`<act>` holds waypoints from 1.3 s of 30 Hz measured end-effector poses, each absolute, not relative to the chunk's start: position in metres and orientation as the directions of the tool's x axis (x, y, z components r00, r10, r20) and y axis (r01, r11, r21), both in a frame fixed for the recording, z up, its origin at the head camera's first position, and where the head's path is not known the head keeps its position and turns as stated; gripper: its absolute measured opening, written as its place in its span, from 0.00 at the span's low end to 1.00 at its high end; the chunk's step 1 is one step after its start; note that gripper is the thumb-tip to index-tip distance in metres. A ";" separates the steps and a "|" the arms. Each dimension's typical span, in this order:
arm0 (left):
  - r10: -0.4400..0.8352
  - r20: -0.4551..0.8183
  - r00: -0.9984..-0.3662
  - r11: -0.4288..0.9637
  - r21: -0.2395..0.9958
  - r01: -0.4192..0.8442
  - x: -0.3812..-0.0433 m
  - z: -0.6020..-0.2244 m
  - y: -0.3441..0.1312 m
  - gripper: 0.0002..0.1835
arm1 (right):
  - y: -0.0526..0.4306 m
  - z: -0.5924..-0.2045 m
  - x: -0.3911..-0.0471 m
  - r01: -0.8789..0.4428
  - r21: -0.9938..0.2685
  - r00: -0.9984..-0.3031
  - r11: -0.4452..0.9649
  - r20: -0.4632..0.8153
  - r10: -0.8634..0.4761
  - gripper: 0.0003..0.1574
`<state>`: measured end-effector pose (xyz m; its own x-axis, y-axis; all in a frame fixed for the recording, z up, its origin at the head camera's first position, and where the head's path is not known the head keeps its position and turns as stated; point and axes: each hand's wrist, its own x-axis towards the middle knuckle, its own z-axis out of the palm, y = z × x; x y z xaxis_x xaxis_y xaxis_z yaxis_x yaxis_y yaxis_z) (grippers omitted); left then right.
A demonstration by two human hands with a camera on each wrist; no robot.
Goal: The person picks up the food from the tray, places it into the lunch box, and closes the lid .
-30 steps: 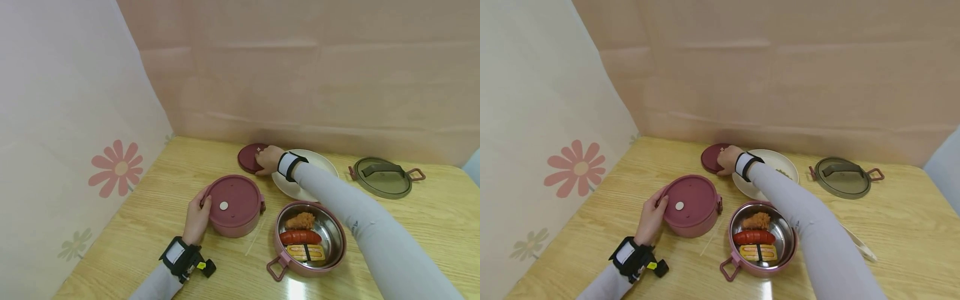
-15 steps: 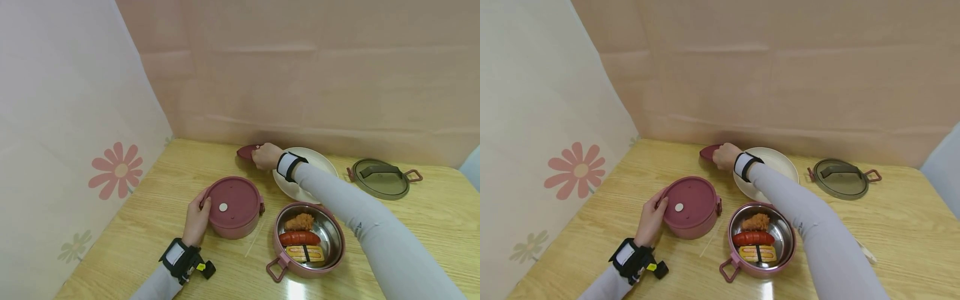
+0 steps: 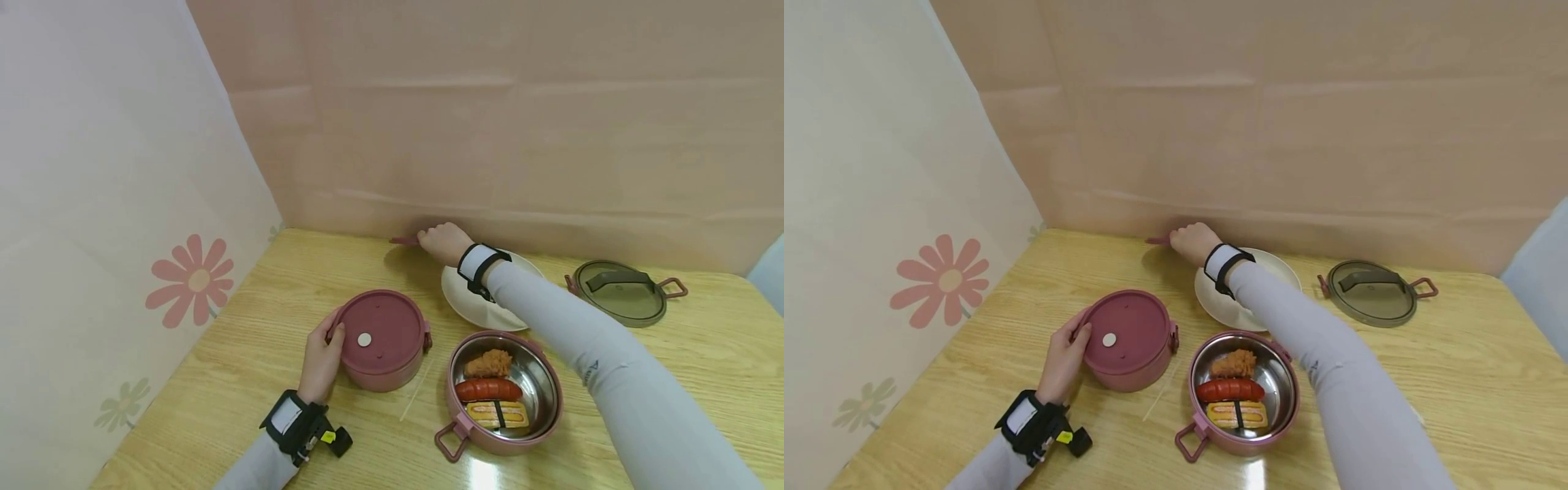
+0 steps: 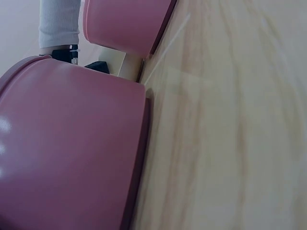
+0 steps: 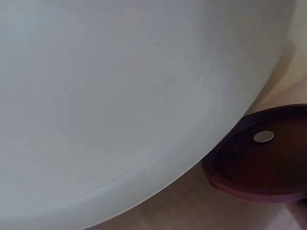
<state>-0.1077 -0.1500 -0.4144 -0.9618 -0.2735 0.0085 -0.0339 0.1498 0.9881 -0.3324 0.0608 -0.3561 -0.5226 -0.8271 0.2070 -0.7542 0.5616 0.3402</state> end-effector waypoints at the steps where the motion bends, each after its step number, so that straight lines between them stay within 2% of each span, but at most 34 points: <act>1: -0.274 0.008 -0.962 0.154 0.987 -0.035 -0.108 -0.415 -0.150 0.23 | 0.062 -0.354 -0.332 -0.751 0.319 -0.538 0.579 0.213 -0.815 0.05; 5: -0.278 0.008 -0.961 0.167 0.985 -0.040 -0.110 -0.415 -0.153 0.22 | 0.067 -0.345 -0.333 -0.747 0.178 -0.596 0.640 0.247 -0.764 0.06; 10: -0.261 0.017 -0.965 0.193 0.981 -0.035 -0.112 -0.415 -0.158 0.23 | 0.074 -0.335 -0.334 -0.718 -0.082 -0.682 0.692 0.283 -0.674 0.09; 17: -0.244 0.027 -0.969 0.245 0.969 -0.034 -0.114 -0.415 -0.166 0.23 | 0.081 -0.321 -0.325 -0.694 -0.325 -0.720 0.642 0.326 -0.613 0.08; 21: -0.245 0.031 -0.969 0.299 0.953 -0.046 -0.115 -0.413 -0.171 0.25 | 0.085 -0.315 -0.315 -0.626 -0.490 -0.772 0.606 0.281 -0.570 0.10; 25: -0.247 0.037 -0.968 0.293 0.955 -0.038 -0.116 -0.406 -0.177 0.28 | 0.090 -0.309 -0.304 -0.552 -0.629 -0.805 0.548 0.229 -0.548 0.12; 31: -0.250 0.092 -0.964 0.256 0.966 0.026 -0.119 -0.390 -0.177 0.30 | 0.092 -0.302 -0.283 -0.325 -0.831 -0.853 0.452 0.050 -0.520 0.16; 34: -0.257 0.104 -0.961 0.219 0.975 0.048 -0.120 -0.384 -0.173 0.31 | 0.094 -0.303 -0.272 -0.210 -0.905 -0.842 0.371 -0.026 -0.540 0.18; 39: -0.259 0.085 -0.962 0.151 0.988 0.046 -0.120 -0.374 -0.163 0.32 | 0.097 -0.306 -0.254 -0.082 -0.960 -0.797 0.268 -0.098 -0.596 0.20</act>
<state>-0.1198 -0.1629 -0.3737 -0.9622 -0.2589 0.0847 0.0464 0.1506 0.9875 -0.2544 0.0965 -0.3060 -0.7970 -0.5959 -0.0982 -0.0819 0.2678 -0.9600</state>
